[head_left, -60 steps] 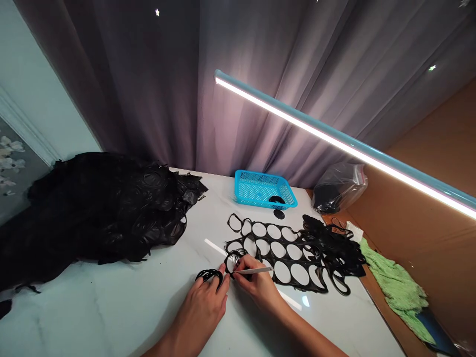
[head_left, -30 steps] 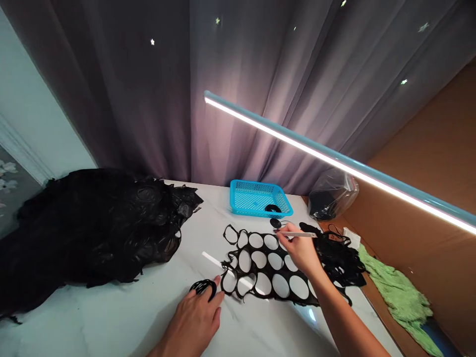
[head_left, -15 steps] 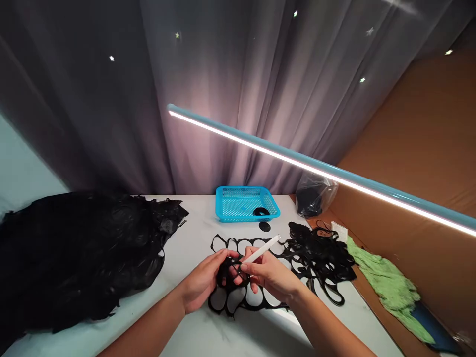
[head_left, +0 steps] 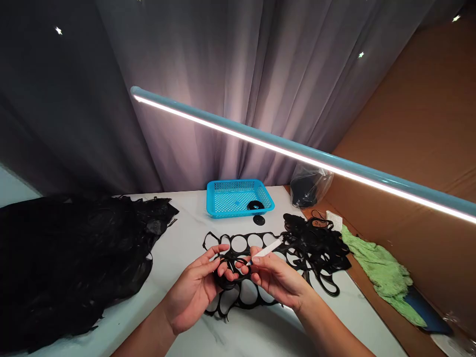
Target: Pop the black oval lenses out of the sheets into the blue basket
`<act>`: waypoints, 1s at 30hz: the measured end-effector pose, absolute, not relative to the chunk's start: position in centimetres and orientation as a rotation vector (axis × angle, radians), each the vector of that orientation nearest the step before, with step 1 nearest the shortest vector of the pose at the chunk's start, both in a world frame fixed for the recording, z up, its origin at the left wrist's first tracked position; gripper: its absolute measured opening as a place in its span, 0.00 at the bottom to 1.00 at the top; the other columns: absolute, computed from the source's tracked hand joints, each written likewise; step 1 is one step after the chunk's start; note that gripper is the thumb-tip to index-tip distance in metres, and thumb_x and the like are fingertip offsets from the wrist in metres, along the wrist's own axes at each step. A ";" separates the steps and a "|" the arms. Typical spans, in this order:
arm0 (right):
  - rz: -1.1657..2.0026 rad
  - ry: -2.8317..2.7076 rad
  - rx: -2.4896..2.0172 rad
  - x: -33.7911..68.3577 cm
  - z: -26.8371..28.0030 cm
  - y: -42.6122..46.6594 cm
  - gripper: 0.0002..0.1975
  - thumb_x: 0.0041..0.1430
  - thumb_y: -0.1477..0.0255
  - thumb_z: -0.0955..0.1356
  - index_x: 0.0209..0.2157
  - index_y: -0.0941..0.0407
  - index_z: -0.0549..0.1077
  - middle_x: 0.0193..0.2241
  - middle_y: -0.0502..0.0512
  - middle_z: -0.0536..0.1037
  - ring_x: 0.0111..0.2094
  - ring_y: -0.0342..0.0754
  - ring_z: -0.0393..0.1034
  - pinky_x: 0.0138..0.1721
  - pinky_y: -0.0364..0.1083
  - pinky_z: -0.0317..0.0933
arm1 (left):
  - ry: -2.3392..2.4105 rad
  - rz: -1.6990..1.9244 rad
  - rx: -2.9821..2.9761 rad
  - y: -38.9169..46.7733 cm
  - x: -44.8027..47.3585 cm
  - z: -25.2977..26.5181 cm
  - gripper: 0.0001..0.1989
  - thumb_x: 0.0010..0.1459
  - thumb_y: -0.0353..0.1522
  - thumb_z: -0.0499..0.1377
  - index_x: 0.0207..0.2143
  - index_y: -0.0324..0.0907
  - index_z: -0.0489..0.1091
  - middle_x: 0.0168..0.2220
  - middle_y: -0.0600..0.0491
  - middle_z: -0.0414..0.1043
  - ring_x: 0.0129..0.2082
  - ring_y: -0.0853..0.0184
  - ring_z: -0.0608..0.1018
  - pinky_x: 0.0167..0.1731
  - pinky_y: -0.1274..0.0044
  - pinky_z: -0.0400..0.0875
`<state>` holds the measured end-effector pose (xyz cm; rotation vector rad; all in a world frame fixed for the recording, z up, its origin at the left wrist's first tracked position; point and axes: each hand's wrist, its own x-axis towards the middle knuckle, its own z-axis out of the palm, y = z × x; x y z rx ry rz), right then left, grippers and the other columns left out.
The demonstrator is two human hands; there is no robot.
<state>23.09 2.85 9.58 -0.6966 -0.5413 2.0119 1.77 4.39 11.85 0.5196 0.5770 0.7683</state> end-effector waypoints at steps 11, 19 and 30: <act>1.562 -1.139 -1.248 24.1 5.5 3.5 0.13 0.51 0.64 0.73 0.29 0.56 0.67 0.48 0.59 0.73 0.32 0.49 0.75 0.23 0.44 0.60 | 0.570 0.859 0.400 4.4 0.8 13.3 0.12 0.65 0.25 0.53 0.50 0.38 0.68 0.33 0.51 0.67 0.41 0.63 0.76 0.48 0.71 0.68; 1.256 -1.257 -1.322 27.5 6.0 4.2 0.13 0.53 0.61 0.71 0.27 0.56 0.69 0.32 0.55 0.77 0.36 0.52 0.73 0.40 0.49 0.64 | 0.580 0.911 0.343 4.3 0.0 13.2 0.10 0.65 0.27 0.53 0.47 0.36 0.70 0.26 0.54 0.62 0.41 0.60 0.76 0.49 0.69 0.69; 0.402 -0.916 -1.819 42.4 7.3 2.6 0.14 0.46 0.58 0.70 0.25 0.54 0.68 0.24 0.55 0.75 0.27 0.54 0.72 0.32 0.51 0.63 | 0.496 1.001 0.180 4.4 -0.3 12.1 0.14 0.59 0.21 0.52 0.46 0.35 0.70 0.17 0.63 0.47 0.15 0.75 0.58 0.18 0.82 0.59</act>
